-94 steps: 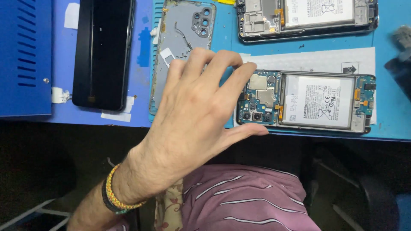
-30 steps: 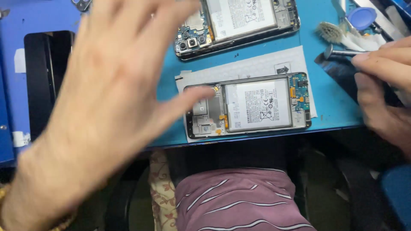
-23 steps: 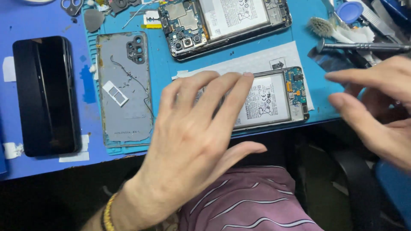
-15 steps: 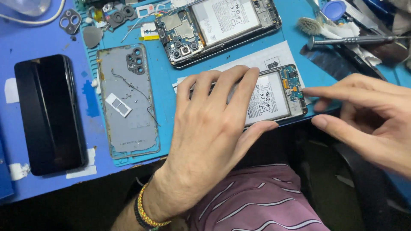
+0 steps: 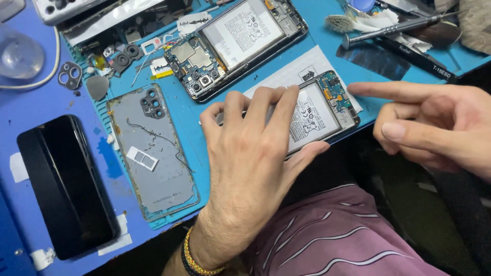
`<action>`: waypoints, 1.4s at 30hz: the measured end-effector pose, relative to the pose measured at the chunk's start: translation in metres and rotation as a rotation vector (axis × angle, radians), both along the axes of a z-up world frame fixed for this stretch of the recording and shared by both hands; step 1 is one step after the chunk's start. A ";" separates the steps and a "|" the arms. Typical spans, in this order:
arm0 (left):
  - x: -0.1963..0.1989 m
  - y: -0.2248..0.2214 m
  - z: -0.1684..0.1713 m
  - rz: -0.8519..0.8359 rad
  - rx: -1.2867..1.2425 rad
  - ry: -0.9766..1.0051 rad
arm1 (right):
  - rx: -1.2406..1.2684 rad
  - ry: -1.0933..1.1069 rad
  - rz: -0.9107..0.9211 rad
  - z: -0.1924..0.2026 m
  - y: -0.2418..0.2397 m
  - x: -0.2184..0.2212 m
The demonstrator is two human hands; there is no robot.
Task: Assembling internal components of a smartphone, including the motherboard and ribbon cables
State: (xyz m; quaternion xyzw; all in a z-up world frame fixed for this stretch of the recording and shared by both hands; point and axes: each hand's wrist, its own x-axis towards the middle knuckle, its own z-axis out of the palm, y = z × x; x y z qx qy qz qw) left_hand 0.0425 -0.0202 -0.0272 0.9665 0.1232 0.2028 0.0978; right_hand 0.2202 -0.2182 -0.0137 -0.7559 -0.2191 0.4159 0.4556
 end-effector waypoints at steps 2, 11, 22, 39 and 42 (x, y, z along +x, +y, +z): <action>0.000 0.001 0.000 -0.008 -0.004 -0.007 | 0.020 0.047 0.031 -0.001 -0.004 0.000; 0.000 0.001 0.000 -0.012 0.003 -0.012 | 0.267 0.271 0.126 -0.001 -0.009 0.000; 0.000 0.000 0.001 -0.019 -0.017 -0.012 | 0.219 0.435 -0.020 -0.017 -0.004 0.018; 0.000 0.000 0.000 -0.009 -0.021 -0.009 | -0.116 0.249 -0.101 0.004 0.038 0.013; 0.000 0.000 0.001 -0.011 -0.024 -0.009 | -0.273 0.093 -0.080 0.014 0.053 0.012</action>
